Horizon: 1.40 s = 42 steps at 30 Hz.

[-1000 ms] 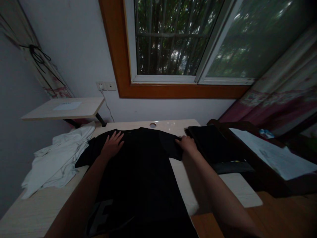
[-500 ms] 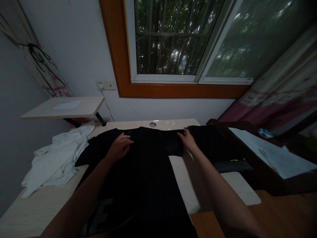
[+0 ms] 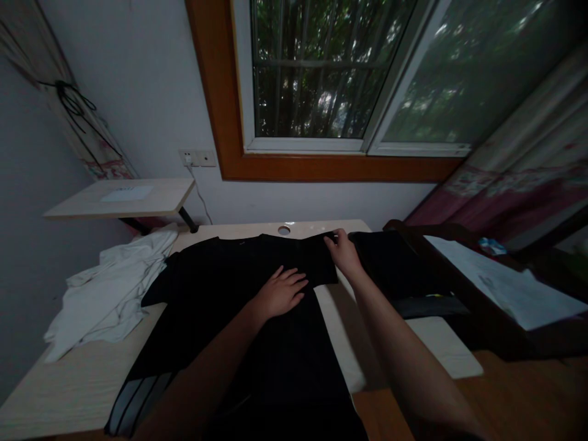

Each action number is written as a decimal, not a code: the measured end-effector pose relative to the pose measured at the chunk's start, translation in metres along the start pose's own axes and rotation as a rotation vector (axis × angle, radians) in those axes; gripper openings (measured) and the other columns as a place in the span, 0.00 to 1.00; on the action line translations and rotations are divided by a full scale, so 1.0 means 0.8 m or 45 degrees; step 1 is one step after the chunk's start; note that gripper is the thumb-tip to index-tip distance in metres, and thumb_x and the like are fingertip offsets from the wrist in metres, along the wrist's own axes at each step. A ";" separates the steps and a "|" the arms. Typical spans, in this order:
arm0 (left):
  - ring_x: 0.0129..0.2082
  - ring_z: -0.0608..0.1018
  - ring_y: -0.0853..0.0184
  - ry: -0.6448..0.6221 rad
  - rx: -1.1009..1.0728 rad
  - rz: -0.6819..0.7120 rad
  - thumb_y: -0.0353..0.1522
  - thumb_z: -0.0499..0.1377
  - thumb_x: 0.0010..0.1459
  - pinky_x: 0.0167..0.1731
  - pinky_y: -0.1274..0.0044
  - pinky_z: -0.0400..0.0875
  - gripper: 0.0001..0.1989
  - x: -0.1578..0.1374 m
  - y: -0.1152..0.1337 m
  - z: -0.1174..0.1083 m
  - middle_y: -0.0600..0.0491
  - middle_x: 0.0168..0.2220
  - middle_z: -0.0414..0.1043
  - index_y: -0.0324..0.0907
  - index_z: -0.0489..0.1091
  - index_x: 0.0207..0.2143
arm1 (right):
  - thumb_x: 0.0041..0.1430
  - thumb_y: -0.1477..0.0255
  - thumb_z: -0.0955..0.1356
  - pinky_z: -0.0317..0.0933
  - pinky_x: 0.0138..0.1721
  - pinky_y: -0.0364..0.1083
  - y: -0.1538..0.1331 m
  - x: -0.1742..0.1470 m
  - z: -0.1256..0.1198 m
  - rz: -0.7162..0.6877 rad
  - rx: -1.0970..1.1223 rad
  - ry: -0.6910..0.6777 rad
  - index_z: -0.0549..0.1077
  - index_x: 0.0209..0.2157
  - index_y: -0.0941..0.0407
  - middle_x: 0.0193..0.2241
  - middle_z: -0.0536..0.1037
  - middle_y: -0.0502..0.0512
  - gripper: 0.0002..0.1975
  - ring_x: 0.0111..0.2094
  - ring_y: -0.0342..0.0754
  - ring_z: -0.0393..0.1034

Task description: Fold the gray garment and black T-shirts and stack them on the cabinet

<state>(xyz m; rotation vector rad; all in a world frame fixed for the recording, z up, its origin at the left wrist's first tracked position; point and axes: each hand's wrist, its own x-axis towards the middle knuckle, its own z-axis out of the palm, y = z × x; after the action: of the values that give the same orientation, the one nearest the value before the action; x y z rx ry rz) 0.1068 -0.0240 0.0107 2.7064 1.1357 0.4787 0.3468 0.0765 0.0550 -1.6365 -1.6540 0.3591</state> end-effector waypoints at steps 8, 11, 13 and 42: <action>0.62 0.68 0.61 0.062 -0.337 -0.034 0.34 0.54 0.65 0.64 0.63 0.59 0.14 0.005 -0.017 -0.003 0.51 0.56 0.74 0.48 0.75 0.49 | 0.62 0.56 0.67 0.65 0.32 0.45 -0.067 -0.025 -0.006 -0.171 0.556 -0.463 0.66 0.56 0.53 0.35 0.79 0.53 0.25 0.30 0.47 0.74; 0.48 0.78 0.61 0.182 -0.617 -0.320 0.30 0.56 0.59 0.55 0.66 0.70 0.06 0.001 -0.037 -0.007 0.48 0.40 0.78 0.43 0.74 0.33 | 0.65 0.54 0.64 0.62 0.27 0.43 -0.077 -0.039 -0.008 -0.166 0.775 -0.838 0.62 0.61 0.53 0.36 0.80 0.54 0.28 0.27 0.45 0.74; 0.37 0.80 0.63 0.255 -0.692 -0.508 0.30 0.53 0.59 0.47 0.66 0.75 0.06 -0.003 -0.052 -0.009 0.50 0.31 0.75 0.42 0.69 0.31 | 0.66 0.55 0.63 0.63 0.28 0.43 -0.070 -0.044 -0.007 -0.141 0.792 -0.853 0.63 0.60 0.54 0.37 0.80 0.55 0.26 0.28 0.44 0.74; 0.20 0.79 0.72 0.218 -0.721 -0.978 0.26 0.57 0.56 0.25 0.82 0.69 0.20 -0.034 -0.058 -0.046 0.62 0.23 0.69 0.44 0.67 0.52 | 0.62 0.77 0.66 0.62 0.51 0.53 0.014 -0.135 0.009 -0.645 -0.023 -0.544 0.73 0.50 0.53 0.43 0.74 0.58 0.16 0.47 0.54 0.66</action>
<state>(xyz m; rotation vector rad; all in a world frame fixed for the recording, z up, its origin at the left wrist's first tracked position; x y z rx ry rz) 0.0452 -0.0102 0.0263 1.6222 1.6452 0.7499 0.3372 -0.0214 0.0088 -1.1393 -2.3204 0.4525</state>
